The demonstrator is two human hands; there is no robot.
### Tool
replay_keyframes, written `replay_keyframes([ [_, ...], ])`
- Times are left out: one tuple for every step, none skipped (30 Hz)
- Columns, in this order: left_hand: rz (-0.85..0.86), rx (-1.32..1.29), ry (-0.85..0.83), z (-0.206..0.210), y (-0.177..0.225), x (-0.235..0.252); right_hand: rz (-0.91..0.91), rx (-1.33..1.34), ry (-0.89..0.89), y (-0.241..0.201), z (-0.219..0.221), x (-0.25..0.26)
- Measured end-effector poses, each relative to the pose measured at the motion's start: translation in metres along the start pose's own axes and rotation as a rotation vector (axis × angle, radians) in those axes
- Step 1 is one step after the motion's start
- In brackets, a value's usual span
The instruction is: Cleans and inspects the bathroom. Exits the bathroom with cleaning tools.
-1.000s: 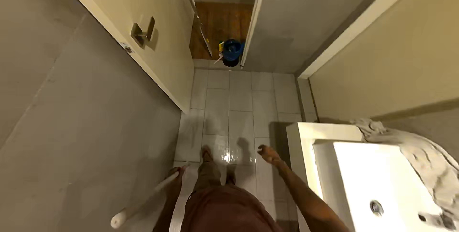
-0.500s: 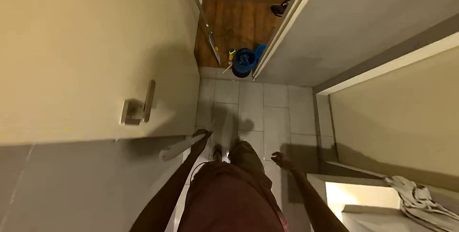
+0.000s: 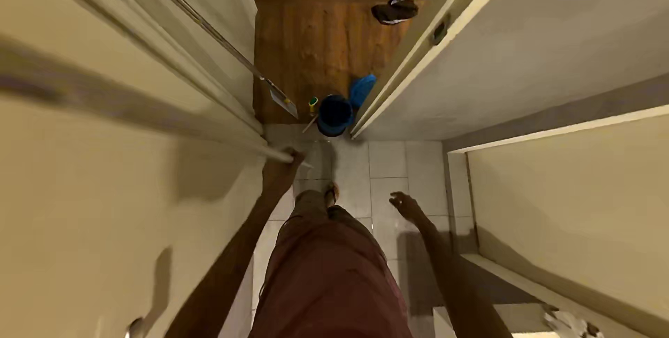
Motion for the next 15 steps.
replay_keyframes([
  [0.040,-0.001,0.038,-0.015,0.022,0.029,-0.029,0.062,0.061,-0.026,-0.034,0.006],
  [0.081,-0.017,0.066,-0.030,0.044,0.060,-0.053,0.126,0.115,-0.049,-0.066,0.012],
  [0.114,-0.037,0.083,-0.043,0.064,0.091,-0.070,0.180,0.166,-0.067,-0.093,0.015],
  [0.152,-0.059,0.100,-0.055,0.085,0.119,-0.073,0.231,0.207,-0.077,-0.115,0.018],
  [0.189,-0.066,0.119,-0.065,0.105,0.147,-0.061,0.284,0.237,-0.081,-0.131,0.023],
  [0.213,-0.064,0.126,-0.073,0.123,0.177,-0.046,0.326,0.258,-0.080,-0.143,0.030],
  [0.228,-0.077,0.133,-0.079,0.139,0.207,-0.023,0.352,0.271,-0.075,-0.150,0.037],
  [0.248,-0.095,0.130,-0.081,0.151,0.238,0.011,0.361,0.277,-0.065,-0.151,0.044],
  [0.261,-0.135,0.118,-0.079,0.158,0.270,0.064,0.354,0.274,-0.051,-0.146,0.049],
  [0.280,-0.189,0.105,-0.072,0.164,0.303,0.132,0.337,0.253,-0.036,-0.136,0.053],
  [0.315,-0.233,0.088,-0.063,0.170,0.338,0.208,0.318,0.226,-0.021,-0.123,0.056],
  [0.354,-0.242,0.055,-0.051,0.178,0.372,0.298,0.300,0.181,-0.004,-0.105,0.054],
  [0.383,-0.221,0.030,-0.041,0.186,0.402,0.395,0.276,0.105,0.012,-0.085,0.046],
  [0.373,-0.194,-0.032,-0.028,0.194,0.428,0.479,0.257,0.015,0.025,-0.066,0.035],
  [0.360,-0.172,-0.099,-0.014,0.203,0.452,0.537,0.245,-0.077,0.033,-0.048,0.025],
])
Point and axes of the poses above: each hand's wrist, its own x-axis towards the middle knuckle, its own z-axis out of the palm, y = z × x, the point moved 10 cm from there along x, towards the middle knuckle, and after that the axes turned 13 degrees about z, right-handed, at the moved point
